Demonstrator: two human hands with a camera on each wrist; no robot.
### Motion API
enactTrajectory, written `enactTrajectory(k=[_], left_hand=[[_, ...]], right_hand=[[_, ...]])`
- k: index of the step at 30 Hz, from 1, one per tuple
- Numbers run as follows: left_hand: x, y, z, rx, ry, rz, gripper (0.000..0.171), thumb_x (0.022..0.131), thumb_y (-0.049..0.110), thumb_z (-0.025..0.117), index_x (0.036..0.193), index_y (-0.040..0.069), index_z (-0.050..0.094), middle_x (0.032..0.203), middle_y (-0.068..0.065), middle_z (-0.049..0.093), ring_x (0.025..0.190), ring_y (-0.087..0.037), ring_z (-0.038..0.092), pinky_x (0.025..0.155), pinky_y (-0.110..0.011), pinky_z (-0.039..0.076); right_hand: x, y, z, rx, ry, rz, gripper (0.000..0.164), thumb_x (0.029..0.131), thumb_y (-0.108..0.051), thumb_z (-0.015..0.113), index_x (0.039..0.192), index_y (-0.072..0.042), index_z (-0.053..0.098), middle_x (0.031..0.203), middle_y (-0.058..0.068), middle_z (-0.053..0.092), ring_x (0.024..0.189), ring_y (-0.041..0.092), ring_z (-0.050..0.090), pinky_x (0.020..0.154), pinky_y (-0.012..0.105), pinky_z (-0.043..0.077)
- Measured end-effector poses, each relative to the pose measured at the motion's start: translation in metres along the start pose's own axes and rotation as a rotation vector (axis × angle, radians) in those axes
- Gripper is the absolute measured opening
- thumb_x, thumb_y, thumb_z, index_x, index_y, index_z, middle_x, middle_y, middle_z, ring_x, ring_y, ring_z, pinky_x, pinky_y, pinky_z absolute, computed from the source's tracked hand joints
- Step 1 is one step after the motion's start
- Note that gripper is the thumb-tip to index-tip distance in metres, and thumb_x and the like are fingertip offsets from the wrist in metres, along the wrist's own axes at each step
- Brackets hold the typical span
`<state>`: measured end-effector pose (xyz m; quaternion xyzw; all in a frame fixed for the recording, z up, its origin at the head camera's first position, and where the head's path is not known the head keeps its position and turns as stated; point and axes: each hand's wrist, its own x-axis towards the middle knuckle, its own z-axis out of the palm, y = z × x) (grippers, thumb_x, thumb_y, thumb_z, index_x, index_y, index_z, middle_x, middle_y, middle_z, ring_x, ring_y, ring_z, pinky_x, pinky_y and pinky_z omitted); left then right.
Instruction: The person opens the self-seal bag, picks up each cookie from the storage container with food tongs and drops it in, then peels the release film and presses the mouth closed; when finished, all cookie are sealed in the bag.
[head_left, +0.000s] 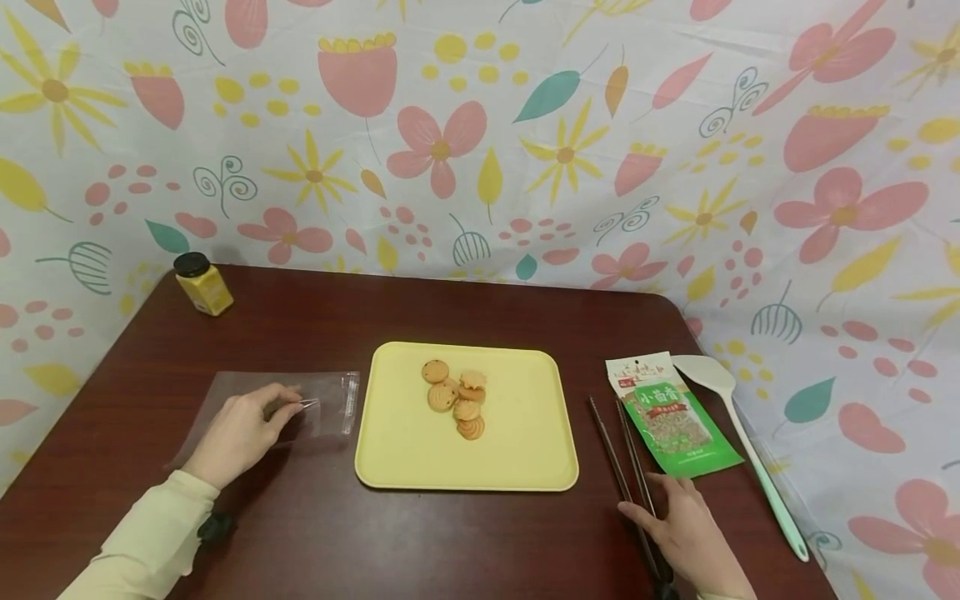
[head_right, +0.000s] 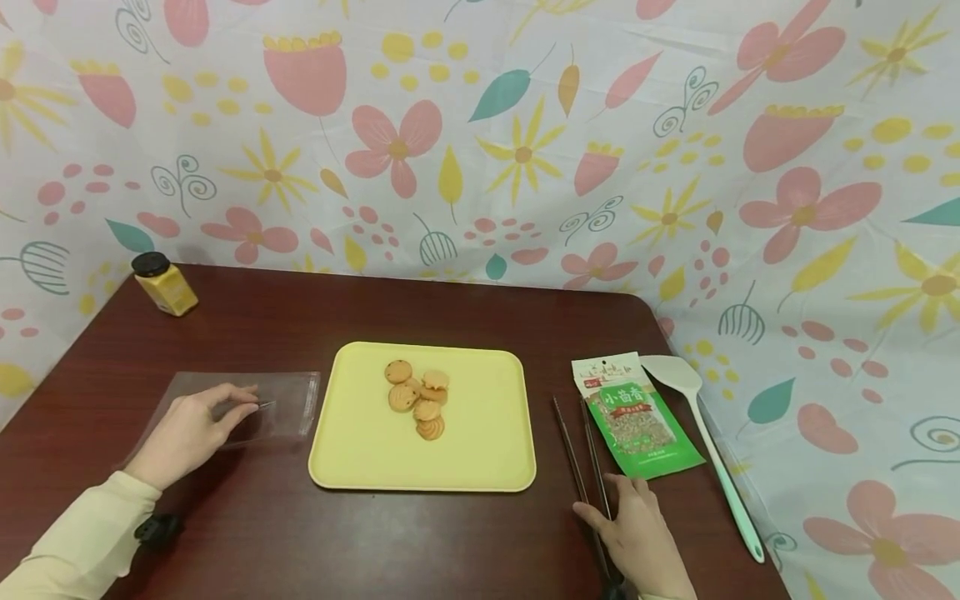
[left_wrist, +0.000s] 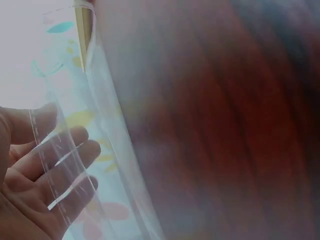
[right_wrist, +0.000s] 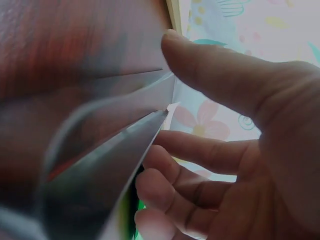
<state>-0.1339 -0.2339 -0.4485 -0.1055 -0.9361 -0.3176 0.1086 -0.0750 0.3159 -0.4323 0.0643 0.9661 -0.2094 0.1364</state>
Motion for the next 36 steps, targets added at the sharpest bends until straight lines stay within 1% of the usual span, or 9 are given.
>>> enactTrajectory(k=[4, 6, 10, 12, 16, 21, 26, 30, 36], left_hand=[[0.000, -0.001, 0.002, 0.008, 0.034, 0.015, 0.006, 0.088, 0.008, 0.072, 0.092, 0.011, 0.068, 0.087, -0.003, 0.072, 0.060, -0.010, 0.058, 0.053, -0.029, 0.045], [0.000, -0.001, 0.002, 0.010, 0.041, 0.020, 0.008, 0.087, 0.008, 0.073, 0.090, 0.012, 0.067, 0.083, 0.000, 0.070, 0.069, -0.016, 0.064, 0.058, -0.032, 0.049], [-0.001, -0.001, 0.003, -0.001, 0.057, 0.038, 0.011, 0.084, 0.006, 0.075, 0.089, 0.012, 0.067, 0.082, 0.002, 0.069, 0.070, -0.016, 0.065, 0.058, -0.030, 0.050], [-0.002, 0.000, 0.003, -0.017, 0.067, 0.044, 0.012, 0.084, 0.005, 0.075, 0.092, 0.011, 0.068, 0.084, 0.001, 0.069, 0.066, -0.012, 0.062, 0.055, -0.027, 0.047], [-0.003, 0.001, 0.003, -0.040, 0.088, 0.051, 0.024, 0.082, 0.002, 0.076, 0.106, 0.004, 0.069, 0.088, -0.006, 0.070, 0.055, -0.006, 0.051, 0.048, -0.023, 0.040], [-0.004, 0.001, 0.003, -0.035, 0.088, 0.037, 0.023, 0.083, 0.003, 0.075, 0.105, 0.002, 0.071, 0.093, -0.009, 0.070, 0.057, -0.010, 0.054, 0.048, -0.024, 0.041], [-0.004, 0.000, 0.004, -0.018, 0.093, 0.048, 0.013, 0.085, 0.003, 0.074, 0.098, 0.005, 0.074, 0.099, -0.008, 0.069, 0.078, -0.027, 0.066, 0.061, -0.038, 0.054], [-0.003, 0.000, 0.004, -0.026, 0.094, 0.072, 0.017, 0.085, 0.001, 0.072, 0.102, 0.001, 0.074, 0.110, -0.016, 0.069, 0.101, -0.039, 0.064, 0.073, -0.052, 0.055], [-0.002, 0.002, 0.004, -0.012, 0.088, 0.081, 0.021, 0.085, 0.001, 0.072, 0.106, -0.002, 0.073, 0.117, -0.020, 0.067, 0.105, -0.041, 0.063, 0.076, -0.054, 0.055]], right_hand=[[0.001, 0.000, 0.002, -0.008, 0.012, 0.013, 0.085, 0.084, -0.056, 0.068, 0.129, 0.013, 0.048, 0.124, 0.034, 0.050, 0.115, 0.051, 0.047, 0.087, 0.058, 0.047], [0.001, 0.001, 0.003, -0.012, 0.023, 0.020, 0.084, 0.083, -0.055, 0.069, 0.128, 0.013, 0.050, 0.117, 0.030, 0.055, 0.104, 0.044, 0.054, 0.081, 0.053, 0.050], [0.001, 0.001, 0.006, -0.018, 0.037, 0.038, 0.080, 0.083, -0.053, 0.071, 0.125, 0.013, 0.053, 0.105, 0.019, 0.058, 0.082, 0.027, 0.058, 0.069, 0.044, 0.051], [0.002, 0.000, 0.007, -0.023, 0.034, 0.053, 0.078, 0.085, -0.051, 0.071, 0.126, 0.013, 0.052, 0.106, 0.021, 0.057, 0.082, 0.030, 0.059, 0.067, 0.045, 0.051], [0.004, 0.000, 0.008, -0.039, 0.018, 0.093, 0.073, 0.089, -0.046, 0.067, 0.128, 0.014, 0.050, 0.116, 0.033, 0.052, 0.098, 0.047, 0.058, 0.073, 0.054, 0.051], [0.003, 0.003, 0.009, -0.032, 0.013, 0.112, 0.064, 0.093, -0.035, 0.064, 0.127, 0.016, 0.049, 0.114, 0.036, 0.050, 0.095, 0.047, 0.059, 0.072, 0.054, 0.051], [0.000, 0.002, 0.010, -0.016, 0.079, 0.061, 0.055, 0.094, -0.026, 0.060, 0.123, 0.019, 0.049, 0.110, 0.037, 0.048, 0.094, 0.046, 0.058, 0.076, 0.055, 0.050], [-0.003, 0.002, 0.007, 0.019, 0.117, 0.031, 0.049, 0.095, -0.019, 0.058, 0.123, 0.020, 0.046, 0.111, 0.038, 0.041, 0.091, 0.043, 0.057, 0.075, 0.054, 0.049], [-0.007, -0.005, 0.003, 0.066, 0.192, 0.007, 0.048, 0.098, -0.018, 0.052, 0.126, 0.019, 0.043, 0.114, 0.037, 0.039, 0.094, 0.046, 0.054, 0.078, 0.056, 0.048]])
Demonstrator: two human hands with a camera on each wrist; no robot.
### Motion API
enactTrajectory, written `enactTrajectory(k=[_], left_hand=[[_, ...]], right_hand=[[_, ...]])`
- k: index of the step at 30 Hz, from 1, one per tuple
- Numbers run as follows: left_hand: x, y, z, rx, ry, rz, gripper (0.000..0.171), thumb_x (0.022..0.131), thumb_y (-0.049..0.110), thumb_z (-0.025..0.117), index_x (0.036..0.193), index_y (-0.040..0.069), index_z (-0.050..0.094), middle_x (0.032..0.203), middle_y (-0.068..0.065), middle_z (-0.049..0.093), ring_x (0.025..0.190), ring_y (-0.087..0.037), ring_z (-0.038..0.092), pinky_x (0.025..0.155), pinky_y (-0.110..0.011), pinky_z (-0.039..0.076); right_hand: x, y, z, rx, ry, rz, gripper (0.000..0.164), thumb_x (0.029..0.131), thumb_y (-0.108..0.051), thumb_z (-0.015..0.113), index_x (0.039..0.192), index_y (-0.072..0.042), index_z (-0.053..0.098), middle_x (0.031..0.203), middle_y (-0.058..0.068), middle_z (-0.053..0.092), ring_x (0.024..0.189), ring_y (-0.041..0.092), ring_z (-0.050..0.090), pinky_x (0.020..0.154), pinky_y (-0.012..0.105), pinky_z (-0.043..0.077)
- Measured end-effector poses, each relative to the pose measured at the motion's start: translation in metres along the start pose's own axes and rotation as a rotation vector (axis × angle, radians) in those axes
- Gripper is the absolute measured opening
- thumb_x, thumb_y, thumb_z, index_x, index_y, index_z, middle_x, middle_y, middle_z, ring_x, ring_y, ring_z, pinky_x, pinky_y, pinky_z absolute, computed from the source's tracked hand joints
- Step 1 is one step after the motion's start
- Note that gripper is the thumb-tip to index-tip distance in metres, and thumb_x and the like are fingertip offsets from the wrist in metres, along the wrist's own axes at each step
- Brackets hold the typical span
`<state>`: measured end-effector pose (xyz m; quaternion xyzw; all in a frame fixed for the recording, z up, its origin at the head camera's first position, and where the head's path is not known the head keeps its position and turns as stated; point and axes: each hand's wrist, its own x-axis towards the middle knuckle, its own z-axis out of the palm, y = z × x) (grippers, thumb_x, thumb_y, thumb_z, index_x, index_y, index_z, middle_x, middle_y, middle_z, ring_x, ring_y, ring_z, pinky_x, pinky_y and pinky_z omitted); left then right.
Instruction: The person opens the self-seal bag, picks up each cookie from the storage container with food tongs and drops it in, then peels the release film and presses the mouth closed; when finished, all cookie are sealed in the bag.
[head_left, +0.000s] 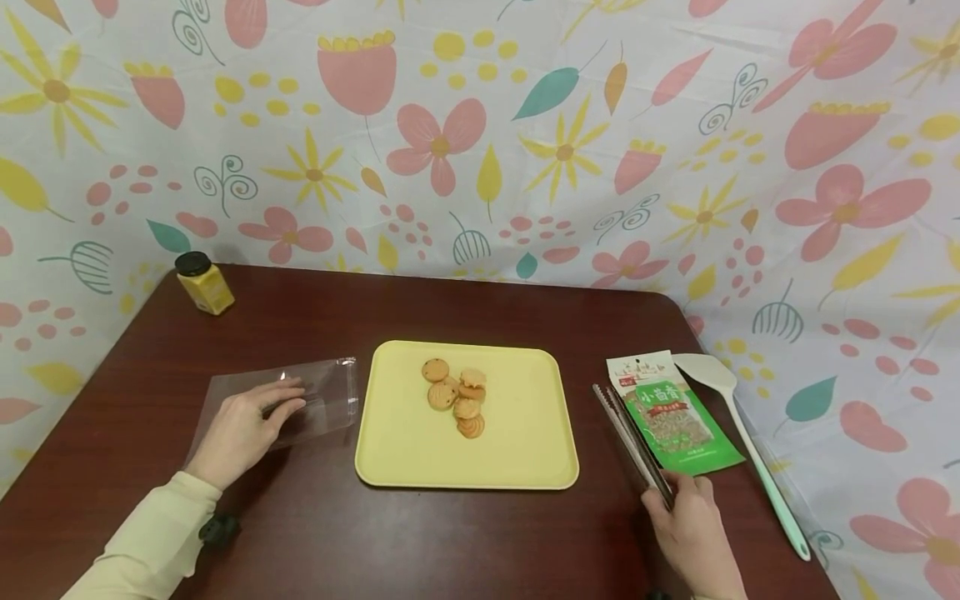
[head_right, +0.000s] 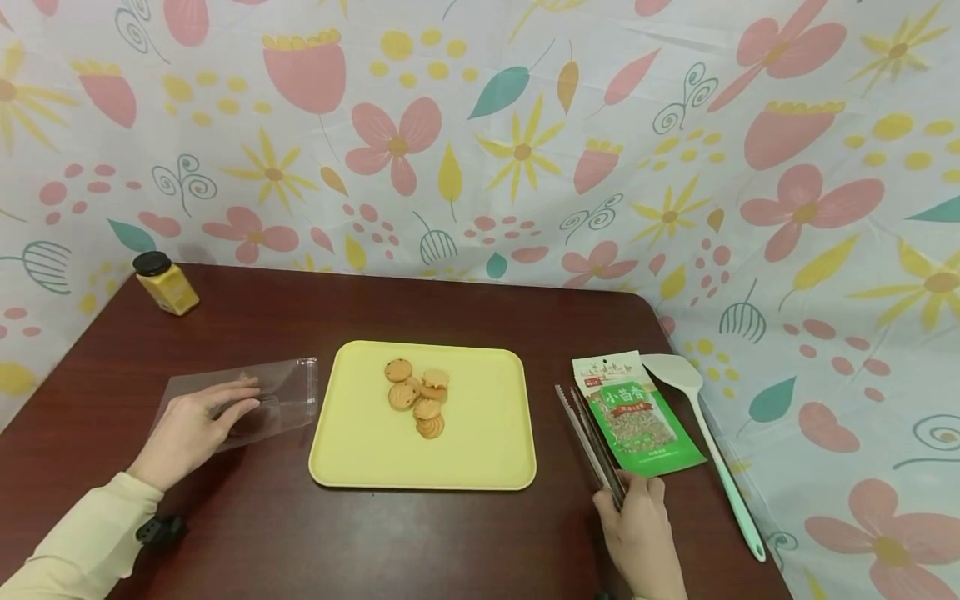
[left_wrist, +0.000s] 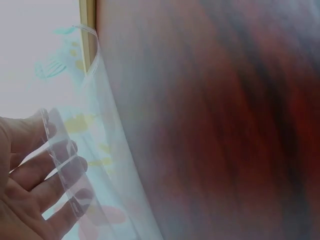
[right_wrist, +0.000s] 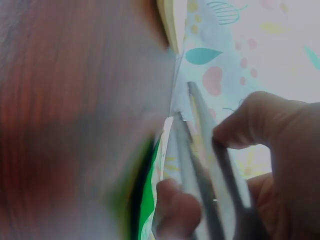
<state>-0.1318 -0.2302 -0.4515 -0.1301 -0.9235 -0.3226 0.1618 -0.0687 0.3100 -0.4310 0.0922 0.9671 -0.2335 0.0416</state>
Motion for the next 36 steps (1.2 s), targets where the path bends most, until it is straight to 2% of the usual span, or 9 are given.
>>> enactTrajectory(k=[5, 9, 13, 17, 20, 24, 28, 36], left_hand=[[0.000, 0.000, -0.002, 0.045, -0.015, 0.011, 0.024, 0.085, 0.002, 0.073, 0.108, -0.002, 0.073, 0.117, -0.020, 0.067, 0.107, -0.040, 0.062, 0.078, -0.055, 0.054], [0.000, -0.002, 0.000, 0.105, -0.005, 0.062, 0.026, 0.082, 0.003, 0.075, 0.108, -0.002, 0.073, 0.116, -0.019, 0.067, 0.107, -0.039, 0.063, 0.080, -0.055, 0.053], [0.000, -0.003, 0.002, 0.128, 0.022, 0.095, 0.026, 0.080, 0.003, 0.077, 0.106, -0.001, 0.074, 0.114, -0.019, 0.068, 0.104, -0.038, 0.065, 0.080, -0.055, 0.053], [0.001, -0.003, 0.003, 0.135, 0.025, 0.095, 0.025, 0.080, 0.003, 0.077, 0.105, -0.001, 0.074, 0.112, -0.018, 0.069, 0.101, -0.037, 0.066, 0.078, -0.054, 0.054], [0.001, -0.002, 0.004, 0.149, 0.021, 0.112, 0.025, 0.080, 0.003, 0.077, 0.104, 0.000, 0.075, 0.111, -0.017, 0.070, 0.099, -0.036, 0.067, 0.076, -0.053, 0.055], [0.001, -0.003, 0.006, 0.167, 0.017, 0.141, 0.026, 0.079, 0.004, 0.078, 0.104, 0.000, 0.075, 0.111, -0.017, 0.070, 0.098, -0.035, 0.068, 0.075, -0.051, 0.056], [0.002, -0.004, 0.007, 0.172, 0.015, 0.161, 0.026, 0.079, 0.003, 0.078, 0.105, -0.001, 0.074, 0.110, -0.017, 0.070, 0.098, -0.035, 0.068, 0.077, -0.052, 0.055], [0.002, -0.005, 0.008, 0.191, 0.026, 0.192, 0.027, 0.078, 0.004, 0.079, 0.104, -0.001, 0.074, 0.108, -0.016, 0.071, 0.098, -0.034, 0.068, 0.080, -0.054, 0.053]], right_hand=[[0.001, -0.011, 0.004, 0.076, 0.156, -0.063, 0.046, 0.100, -0.020, 0.048, 0.130, 0.014, 0.043, 0.110, 0.035, 0.056, 0.096, 0.046, 0.060, 0.076, 0.056, 0.050], [0.004, -0.027, 0.009, 0.136, 0.213, -0.165, 0.043, 0.102, -0.021, 0.047, 0.135, 0.006, 0.044, 0.108, 0.029, 0.063, 0.094, 0.040, 0.064, 0.072, 0.052, 0.052], [0.010, -0.042, 0.013, 0.163, 0.174, -0.269, 0.045, 0.103, -0.027, 0.049, 0.139, -0.001, 0.044, 0.115, 0.024, 0.062, 0.101, 0.037, 0.063, 0.076, 0.051, 0.052], [0.018, -0.052, 0.019, 0.161, 0.087, -0.290, 0.053, 0.098, -0.042, 0.056, 0.139, -0.011, 0.046, 0.120, 0.015, 0.062, 0.106, 0.030, 0.063, 0.080, 0.048, 0.052], [0.023, -0.056, 0.024, 0.153, 0.046, -0.311, 0.056, 0.092, -0.048, 0.063, 0.136, -0.015, 0.051, 0.120, 0.008, 0.063, 0.102, 0.022, 0.064, 0.079, 0.042, 0.053], [0.029, -0.059, 0.029, 0.154, 0.043, -0.367, 0.055, 0.089, -0.049, 0.067, 0.131, -0.014, 0.059, 0.118, 0.004, 0.066, 0.098, 0.015, 0.065, 0.078, 0.038, 0.054], [0.034, -0.063, 0.031, 0.136, 0.039, -0.410, 0.056, 0.087, -0.051, 0.067, 0.129, -0.014, 0.062, 0.117, 0.003, 0.067, 0.100, 0.014, 0.065, 0.080, 0.039, 0.054], [0.040, -0.071, 0.031, 0.127, -0.046, -0.417, 0.056, 0.088, -0.050, 0.067, 0.129, -0.012, 0.062, 0.115, 0.003, 0.067, 0.100, 0.016, 0.065, 0.083, 0.041, 0.054]])
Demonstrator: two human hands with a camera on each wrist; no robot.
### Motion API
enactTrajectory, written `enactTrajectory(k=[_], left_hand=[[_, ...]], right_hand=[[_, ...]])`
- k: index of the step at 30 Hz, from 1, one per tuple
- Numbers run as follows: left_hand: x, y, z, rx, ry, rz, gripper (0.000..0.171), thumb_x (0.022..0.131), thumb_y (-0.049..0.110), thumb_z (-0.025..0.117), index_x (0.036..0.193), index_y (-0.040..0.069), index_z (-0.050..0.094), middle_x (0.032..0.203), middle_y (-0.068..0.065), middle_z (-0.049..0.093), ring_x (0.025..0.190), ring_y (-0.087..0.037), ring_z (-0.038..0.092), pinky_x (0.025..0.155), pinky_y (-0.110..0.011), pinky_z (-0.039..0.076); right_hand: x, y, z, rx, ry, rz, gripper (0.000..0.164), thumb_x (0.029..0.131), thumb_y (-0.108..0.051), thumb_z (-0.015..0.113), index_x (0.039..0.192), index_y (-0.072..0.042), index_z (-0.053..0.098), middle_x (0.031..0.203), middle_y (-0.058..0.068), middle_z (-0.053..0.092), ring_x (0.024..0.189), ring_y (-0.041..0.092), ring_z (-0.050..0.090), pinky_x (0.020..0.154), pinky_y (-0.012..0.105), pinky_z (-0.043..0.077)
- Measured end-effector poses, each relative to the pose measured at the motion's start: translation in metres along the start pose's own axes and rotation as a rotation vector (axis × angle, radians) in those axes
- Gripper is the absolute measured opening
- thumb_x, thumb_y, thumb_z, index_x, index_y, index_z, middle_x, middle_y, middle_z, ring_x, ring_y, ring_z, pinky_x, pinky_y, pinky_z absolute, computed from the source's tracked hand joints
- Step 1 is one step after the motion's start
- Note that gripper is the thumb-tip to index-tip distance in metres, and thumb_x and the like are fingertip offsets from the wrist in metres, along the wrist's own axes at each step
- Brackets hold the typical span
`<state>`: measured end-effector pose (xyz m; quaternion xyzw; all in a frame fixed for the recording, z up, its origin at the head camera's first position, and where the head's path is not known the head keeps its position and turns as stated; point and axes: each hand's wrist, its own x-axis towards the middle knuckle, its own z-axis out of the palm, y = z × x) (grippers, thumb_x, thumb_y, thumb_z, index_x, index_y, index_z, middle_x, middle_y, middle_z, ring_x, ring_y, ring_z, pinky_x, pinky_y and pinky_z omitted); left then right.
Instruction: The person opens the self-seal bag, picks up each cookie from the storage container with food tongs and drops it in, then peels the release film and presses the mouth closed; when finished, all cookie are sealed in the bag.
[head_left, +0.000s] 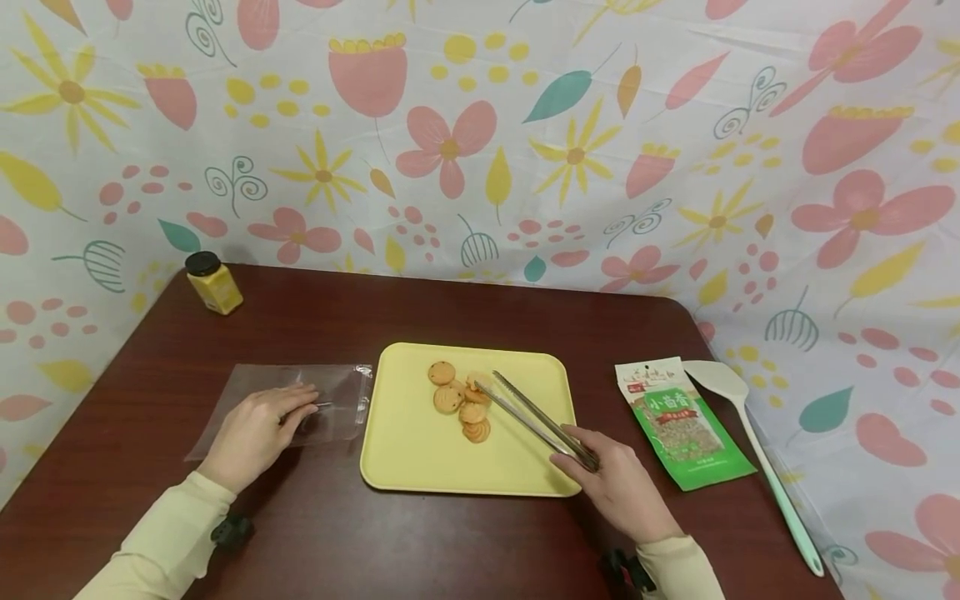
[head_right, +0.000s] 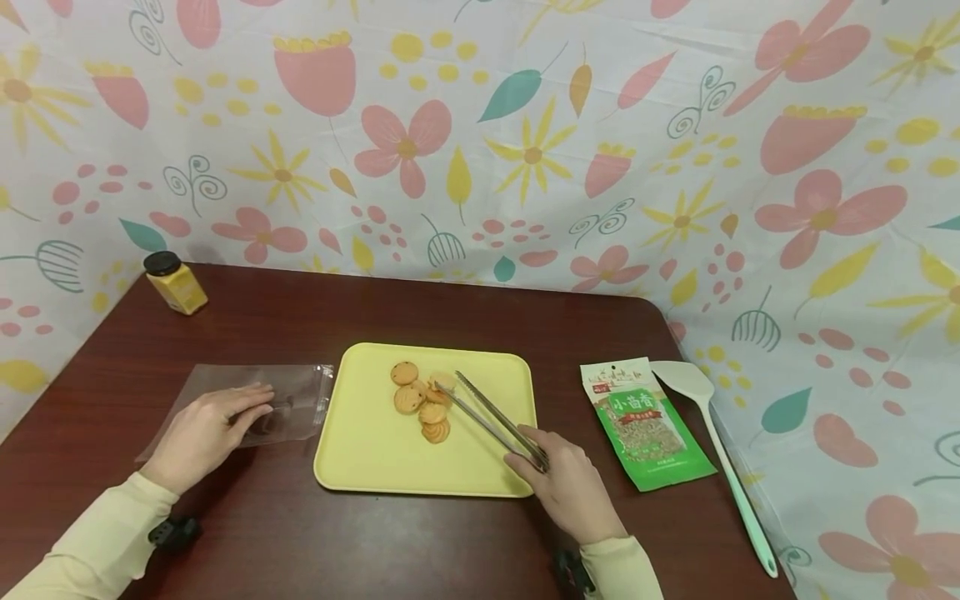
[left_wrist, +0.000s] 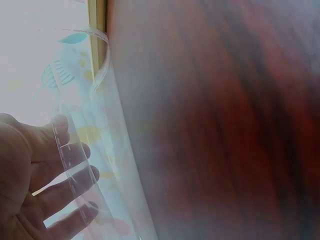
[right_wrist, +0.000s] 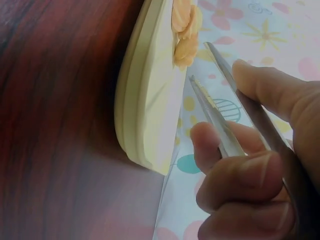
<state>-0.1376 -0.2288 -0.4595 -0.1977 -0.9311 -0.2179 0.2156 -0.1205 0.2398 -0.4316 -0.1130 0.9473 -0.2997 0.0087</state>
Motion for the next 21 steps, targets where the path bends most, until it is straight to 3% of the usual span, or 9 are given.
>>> enactTrajectory(k=[7, 21], left_hand=[[0.0009, 0.0017, -0.0007, 0.005, -0.021, 0.022, 0.027, 0.077, 0.004, 0.079, 0.104, -0.001, 0.074, 0.106, -0.016, 0.071, 0.097, -0.032, 0.068, 0.082, -0.053, 0.053], [-0.0006, 0.0019, 0.0013, 0.014, 0.008, 0.050, 0.028, 0.076, 0.006, 0.080, 0.103, 0.000, 0.075, 0.103, -0.015, 0.072, 0.094, -0.032, 0.069, 0.079, -0.053, 0.054]], right_hand=[[0.0047, -0.0028, 0.0016, -0.008, -0.047, 0.026, 0.053, 0.089, -0.046, 0.068, 0.129, -0.012, 0.061, 0.117, 0.004, 0.067, 0.102, 0.018, 0.065, 0.084, 0.043, 0.053], [0.0073, -0.0032, 0.0017, -0.033, -0.068, 0.015, 0.053, 0.090, -0.046, 0.067, 0.129, -0.011, 0.061, 0.121, 0.006, 0.065, 0.105, 0.021, 0.065, 0.085, 0.044, 0.053]])
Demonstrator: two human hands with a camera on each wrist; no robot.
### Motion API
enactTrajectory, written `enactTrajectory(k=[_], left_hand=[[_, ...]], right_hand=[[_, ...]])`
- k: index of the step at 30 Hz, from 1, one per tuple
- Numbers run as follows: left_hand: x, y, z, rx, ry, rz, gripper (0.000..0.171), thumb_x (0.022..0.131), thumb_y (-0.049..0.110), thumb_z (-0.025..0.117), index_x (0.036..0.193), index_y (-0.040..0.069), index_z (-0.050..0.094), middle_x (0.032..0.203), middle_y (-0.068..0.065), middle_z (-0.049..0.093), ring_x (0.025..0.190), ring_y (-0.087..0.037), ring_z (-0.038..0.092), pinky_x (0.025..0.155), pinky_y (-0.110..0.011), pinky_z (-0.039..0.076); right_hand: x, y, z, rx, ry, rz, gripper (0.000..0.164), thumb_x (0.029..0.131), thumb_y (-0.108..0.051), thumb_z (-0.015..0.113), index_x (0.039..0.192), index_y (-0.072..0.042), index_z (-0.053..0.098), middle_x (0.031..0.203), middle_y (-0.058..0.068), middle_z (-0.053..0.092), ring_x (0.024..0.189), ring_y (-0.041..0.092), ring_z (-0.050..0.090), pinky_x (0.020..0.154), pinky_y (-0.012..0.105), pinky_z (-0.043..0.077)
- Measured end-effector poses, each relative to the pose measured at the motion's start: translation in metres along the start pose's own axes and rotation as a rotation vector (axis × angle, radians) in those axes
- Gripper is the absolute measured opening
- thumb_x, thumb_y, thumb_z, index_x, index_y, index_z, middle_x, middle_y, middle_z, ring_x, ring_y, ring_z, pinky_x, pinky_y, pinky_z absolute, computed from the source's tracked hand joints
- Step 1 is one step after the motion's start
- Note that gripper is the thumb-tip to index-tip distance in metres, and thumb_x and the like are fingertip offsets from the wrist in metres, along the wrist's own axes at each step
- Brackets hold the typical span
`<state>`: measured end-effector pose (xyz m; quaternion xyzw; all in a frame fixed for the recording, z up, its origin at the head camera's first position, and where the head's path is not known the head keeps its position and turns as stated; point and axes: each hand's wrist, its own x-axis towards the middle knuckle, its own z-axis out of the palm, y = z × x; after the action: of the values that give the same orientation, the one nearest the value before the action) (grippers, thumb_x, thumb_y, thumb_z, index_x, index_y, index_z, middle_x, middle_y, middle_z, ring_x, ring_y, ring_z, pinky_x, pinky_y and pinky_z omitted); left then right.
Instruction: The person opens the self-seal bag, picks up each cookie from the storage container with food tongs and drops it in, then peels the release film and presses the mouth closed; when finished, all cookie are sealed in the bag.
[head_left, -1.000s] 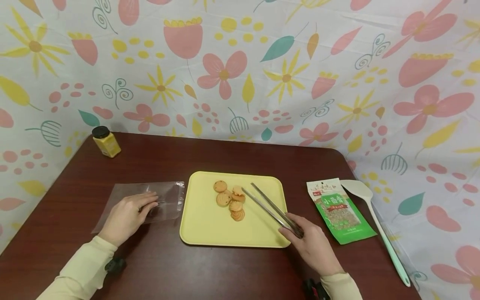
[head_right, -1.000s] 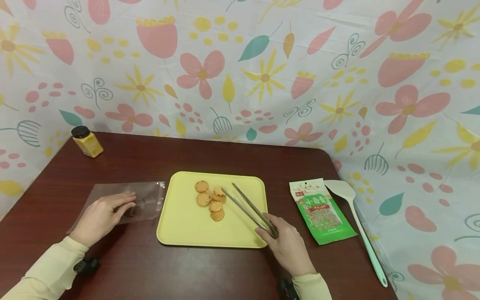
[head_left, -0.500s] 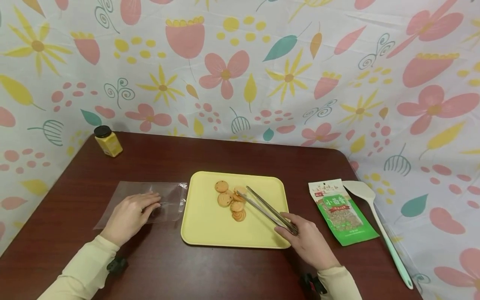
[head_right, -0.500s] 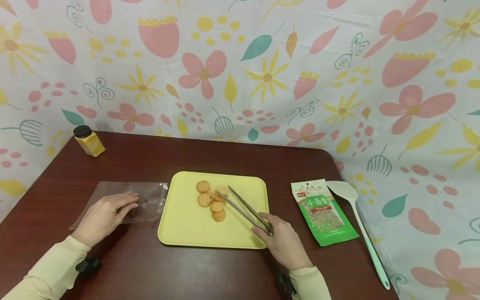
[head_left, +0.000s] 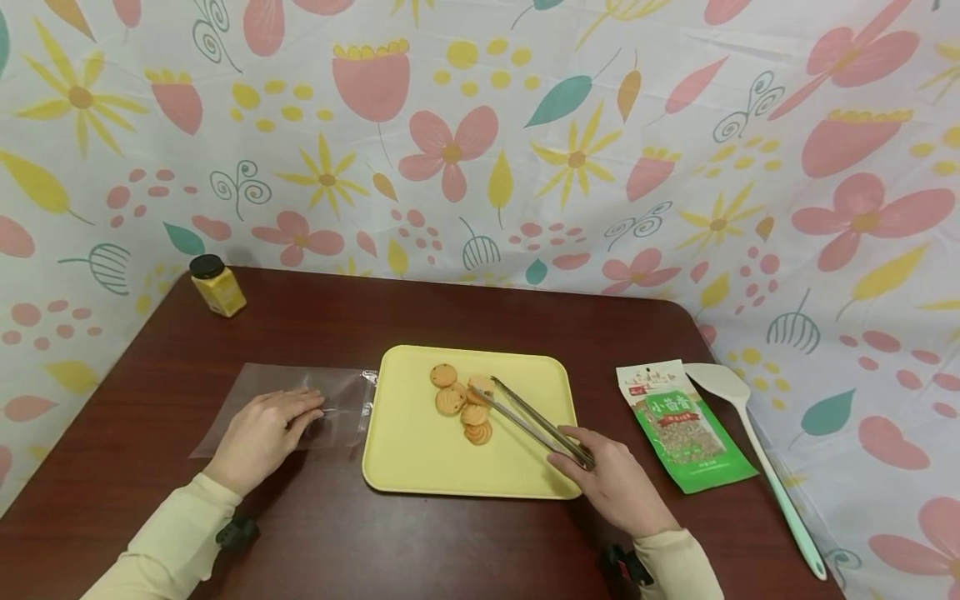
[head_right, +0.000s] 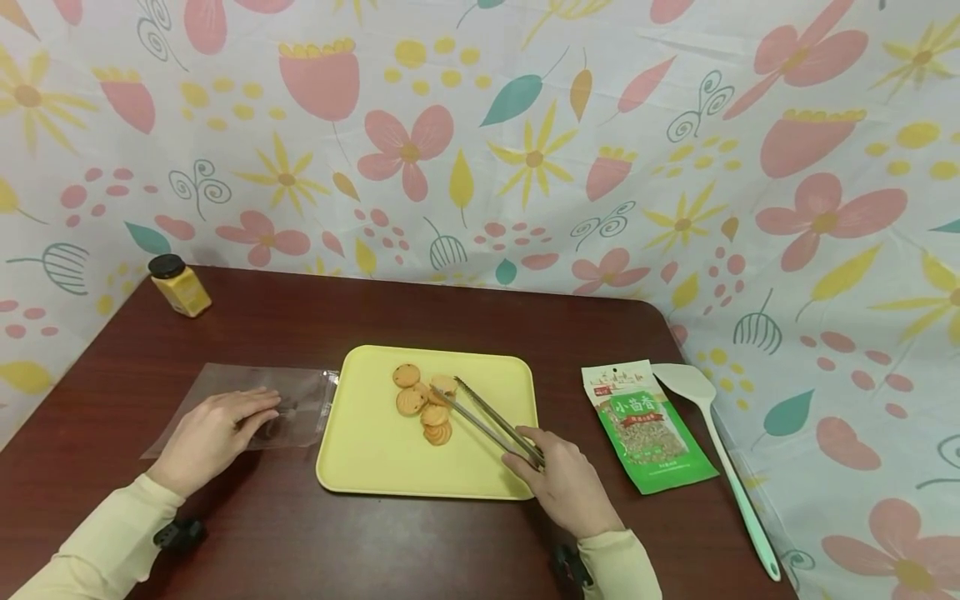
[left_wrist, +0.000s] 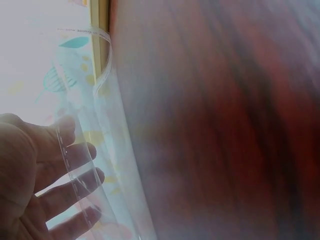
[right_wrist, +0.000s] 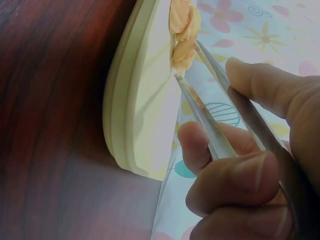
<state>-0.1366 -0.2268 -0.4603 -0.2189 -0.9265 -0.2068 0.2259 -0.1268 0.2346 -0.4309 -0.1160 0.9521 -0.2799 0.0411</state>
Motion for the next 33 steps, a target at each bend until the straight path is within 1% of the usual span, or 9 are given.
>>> enactTrajectory(k=[8, 17, 27, 33], left_hand=[[-0.0003, 0.0008, 0.0004, 0.015, 0.006, 0.000, 0.028, 0.076, 0.007, 0.080, 0.103, -0.001, 0.075, 0.103, -0.015, 0.072, 0.094, -0.032, 0.069, 0.081, -0.053, 0.054], [0.0003, 0.0020, 0.0008, 0.023, 0.007, -0.004, 0.028, 0.077, 0.007, 0.080, 0.103, 0.001, 0.075, 0.103, -0.013, 0.073, 0.094, -0.031, 0.069, 0.078, -0.051, 0.054], [0.0010, 0.0055, -0.0006, 0.024, 0.007, -0.012, 0.028, 0.077, 0.007, 0.081, 0.104, 0.001, 0.075, 0.103, -0.013, 0.073, 0.095, -0.030, 0.069, 0.082, -0.051, 0.054], [0.0004, 0.0061, -0.0007, 0.027, 0.006, -0.013, 0.027, 0.077, 0.007, 0.080, 0.103, 0.001, 0.075, 0.103, -0.013, 0.073, 0.096, -0.030, 0.069, 0.084, -0.052, 0.053]], right_hand=[[0.0035, 0.0004, 0.0009, 0.001, -0.011, 0.000, 0.051, 0.090, -0.044, 0.067, 0.129, -0.011, 0.062, 0.117, 0.005, 0.067, 0.099, 0.017, 0.066, 0.082, 0.042, 0.053], [0.0050, -0.0015, 0.0005, -0.016, -0.004, -0.003, 0.047, 0.091, -0.043, 0.066, 0.127, -0.013, 0.063, 0.114, 0.002, 0.068, 0.097, 0.015, 0.066, 0.081, 0.040, 0.053], [0.0023, -0.0031, -0.0011, -0.050, 0.012, -0.010, 0.048, 0.092, -0.046, 0.063, 0.128, -0.014, 0.063, 0.118, 0.003, 0.067, 0.102, 0.020, 0.066, 0.081, 0.044, 0.054], [-0.0001, -0.0046, -0.0010, -0.064, 0.050, -0.025, 0.046, 0.091, -0.047, 0.064, 0.127, -0.018, 0.064, 0.120, 0.002, 0.066, 0.106, 0.023, 0.065, 0.082, 0.048, 0.054]])
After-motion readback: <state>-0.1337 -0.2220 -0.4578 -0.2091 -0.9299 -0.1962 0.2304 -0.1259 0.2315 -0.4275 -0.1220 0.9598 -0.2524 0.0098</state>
